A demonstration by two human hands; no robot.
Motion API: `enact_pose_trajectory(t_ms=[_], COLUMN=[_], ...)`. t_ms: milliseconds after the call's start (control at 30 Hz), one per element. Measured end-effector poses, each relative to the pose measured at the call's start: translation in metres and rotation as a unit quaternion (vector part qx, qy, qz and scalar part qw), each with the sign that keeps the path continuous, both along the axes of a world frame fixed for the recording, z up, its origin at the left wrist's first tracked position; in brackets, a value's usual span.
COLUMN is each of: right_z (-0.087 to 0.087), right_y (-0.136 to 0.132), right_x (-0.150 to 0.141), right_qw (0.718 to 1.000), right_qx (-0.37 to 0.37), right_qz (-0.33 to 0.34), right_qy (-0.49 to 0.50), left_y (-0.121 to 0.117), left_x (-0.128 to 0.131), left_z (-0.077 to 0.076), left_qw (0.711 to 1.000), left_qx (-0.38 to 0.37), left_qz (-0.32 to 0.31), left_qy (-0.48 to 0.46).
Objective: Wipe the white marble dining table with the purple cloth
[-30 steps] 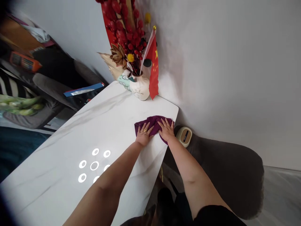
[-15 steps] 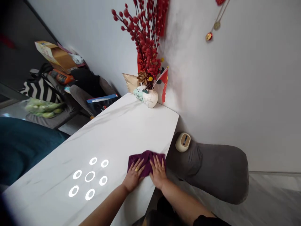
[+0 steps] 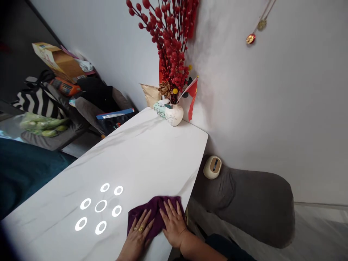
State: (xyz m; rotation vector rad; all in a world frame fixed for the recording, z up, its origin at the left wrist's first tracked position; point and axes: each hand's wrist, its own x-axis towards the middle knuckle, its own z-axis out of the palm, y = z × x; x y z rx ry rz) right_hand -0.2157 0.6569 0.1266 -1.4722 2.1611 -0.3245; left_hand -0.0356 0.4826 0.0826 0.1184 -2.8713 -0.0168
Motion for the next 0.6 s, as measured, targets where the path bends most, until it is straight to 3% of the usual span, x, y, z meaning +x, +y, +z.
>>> enact_pose_trajectory(t_ms=[133, 367, 500, 600], right_z=[-0.017, -0.007, -0.005, -0.002], right_y=[-0.021, -0.047, -0.066, -0.082], right_x=[-0.067, -0.219, -0.285, -0.32], right_qw=[0.991, 0.975, 0.971, 0.971], right_qx=[-0.026, -0.044, -0.039, -0.038], right_qz=[-0.101, -0.176, -0.196, -0.196], right_qy=[0.085, 0.132, 0.135, 0.131], left_y=[-0.016, -0.04, -0.052, -0.057], left_x=[-0.098, -0.271, -0.344, -0.381], left_z=[0.007, 0.018, 0.016, 0.016], left_qw=[0.998, 0.986, 0.979, 0.977], left_qx=[0.044, 0.145, 0.185, 0.193], left_qz=[0.011, -0.004, 0.01, 0.035], left_qy=[-0.042, -0.088, -0.088, -0.086])
